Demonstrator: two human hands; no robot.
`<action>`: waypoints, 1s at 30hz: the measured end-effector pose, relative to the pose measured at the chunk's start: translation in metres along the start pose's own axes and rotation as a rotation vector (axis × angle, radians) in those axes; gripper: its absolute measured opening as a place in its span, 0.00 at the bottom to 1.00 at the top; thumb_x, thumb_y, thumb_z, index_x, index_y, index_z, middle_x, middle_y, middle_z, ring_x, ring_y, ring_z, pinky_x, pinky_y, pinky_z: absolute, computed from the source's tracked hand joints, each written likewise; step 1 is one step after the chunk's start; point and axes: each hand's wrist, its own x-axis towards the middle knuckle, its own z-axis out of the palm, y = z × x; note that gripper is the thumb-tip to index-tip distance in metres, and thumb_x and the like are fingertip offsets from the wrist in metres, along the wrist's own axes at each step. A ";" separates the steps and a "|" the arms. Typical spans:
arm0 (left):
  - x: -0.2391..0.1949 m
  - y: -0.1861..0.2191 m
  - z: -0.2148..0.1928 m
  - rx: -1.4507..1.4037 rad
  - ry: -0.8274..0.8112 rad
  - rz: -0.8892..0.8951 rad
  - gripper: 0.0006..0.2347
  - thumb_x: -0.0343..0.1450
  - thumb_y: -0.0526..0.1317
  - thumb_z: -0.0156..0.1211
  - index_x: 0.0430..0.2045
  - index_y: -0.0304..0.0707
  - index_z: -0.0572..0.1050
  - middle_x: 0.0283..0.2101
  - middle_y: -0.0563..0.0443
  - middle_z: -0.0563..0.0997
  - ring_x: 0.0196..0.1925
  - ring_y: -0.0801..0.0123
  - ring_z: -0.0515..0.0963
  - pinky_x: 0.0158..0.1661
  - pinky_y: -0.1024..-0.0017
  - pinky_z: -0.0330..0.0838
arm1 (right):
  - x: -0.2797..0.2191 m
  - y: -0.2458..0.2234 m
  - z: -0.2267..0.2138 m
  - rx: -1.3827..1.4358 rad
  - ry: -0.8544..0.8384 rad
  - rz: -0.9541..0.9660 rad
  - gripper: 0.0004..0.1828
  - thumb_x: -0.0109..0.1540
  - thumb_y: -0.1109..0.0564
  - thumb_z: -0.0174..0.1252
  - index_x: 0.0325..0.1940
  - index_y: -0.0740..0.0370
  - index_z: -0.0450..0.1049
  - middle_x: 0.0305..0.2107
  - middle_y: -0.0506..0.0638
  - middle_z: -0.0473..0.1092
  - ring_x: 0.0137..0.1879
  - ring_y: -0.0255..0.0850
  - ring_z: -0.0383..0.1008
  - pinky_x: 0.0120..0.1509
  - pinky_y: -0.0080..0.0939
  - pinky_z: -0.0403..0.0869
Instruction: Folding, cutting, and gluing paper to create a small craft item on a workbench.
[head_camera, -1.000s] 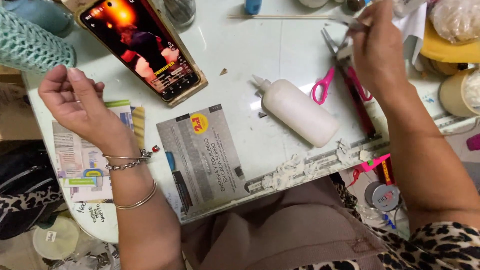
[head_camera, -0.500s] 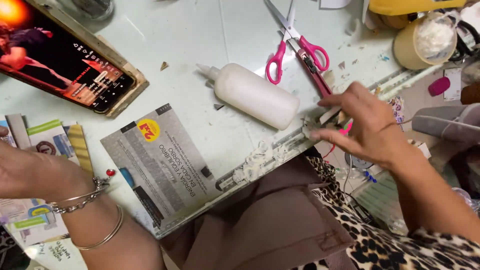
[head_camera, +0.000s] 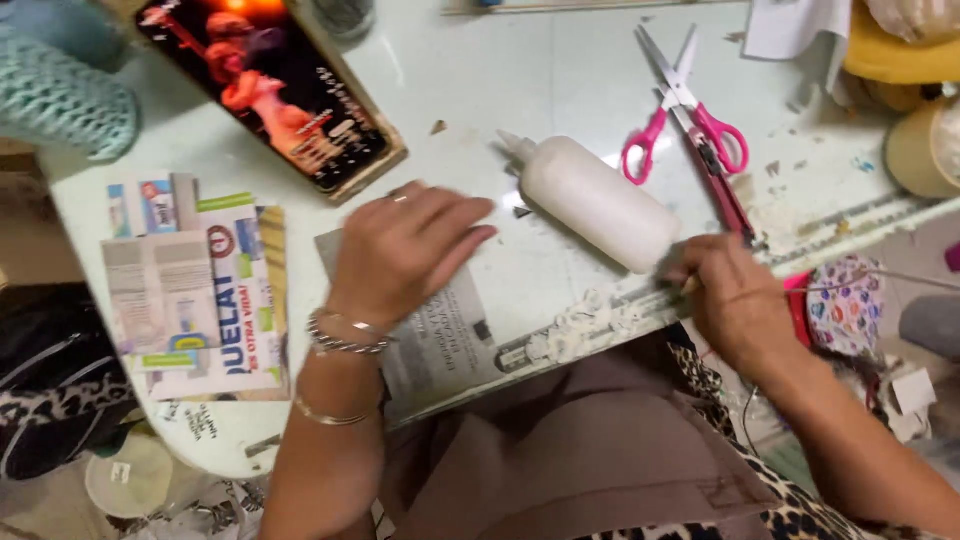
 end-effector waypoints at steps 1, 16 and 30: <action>-0.001 -0.001 0.010 -0.007 -0.074 -0.039 0.08 0.68 0.43 0.59 0.37 0.43 0.73 0.34 0.54 0.76 0.31 0.68 0.75 0.27 0.74 0.68 | -0.002 -0.005 0.006 0.202 -0.048 0.034 0.03 0.59 0.63 0.49 0.37 0.62 0.65 0.32 0.52 0.66 0.32 0.43 0.65 0.32 0.39 0.66; -0.016 0.006 0.065 -0.168 -0.243 -0.017 0.06 0.67 0.37 0.50 0.24 0.38 0.75 0.38 0.54 0.74 0.50 0.66 0.70 0.53 0.68 0.62 | 0.122 -0.072 0.004 0.021 -0.030 -0.207 0.08 0.63 0.56 0.40 0.38 0.54 0.65 0.24 0.46 0.58 0.27 0.45 0.64 0.30 0.45 0.65; -0.012 0.000 0.040 -0.191 -0.248 -0.129 0.05 0.68 0.41 0.54 0.28 0.42 0.77 0.35 0.55 0.76 0.42 0.65 0.76 0.43 0.69 0.69 | 0.148 -0.050 0.010 0.005 -0.075 -0.059 0.09 0.58 0.58 0.55 0.42 0.52 0.69 0.25 0.45 0.58 0.34 0.45 0.68 0.36 0.44 0.69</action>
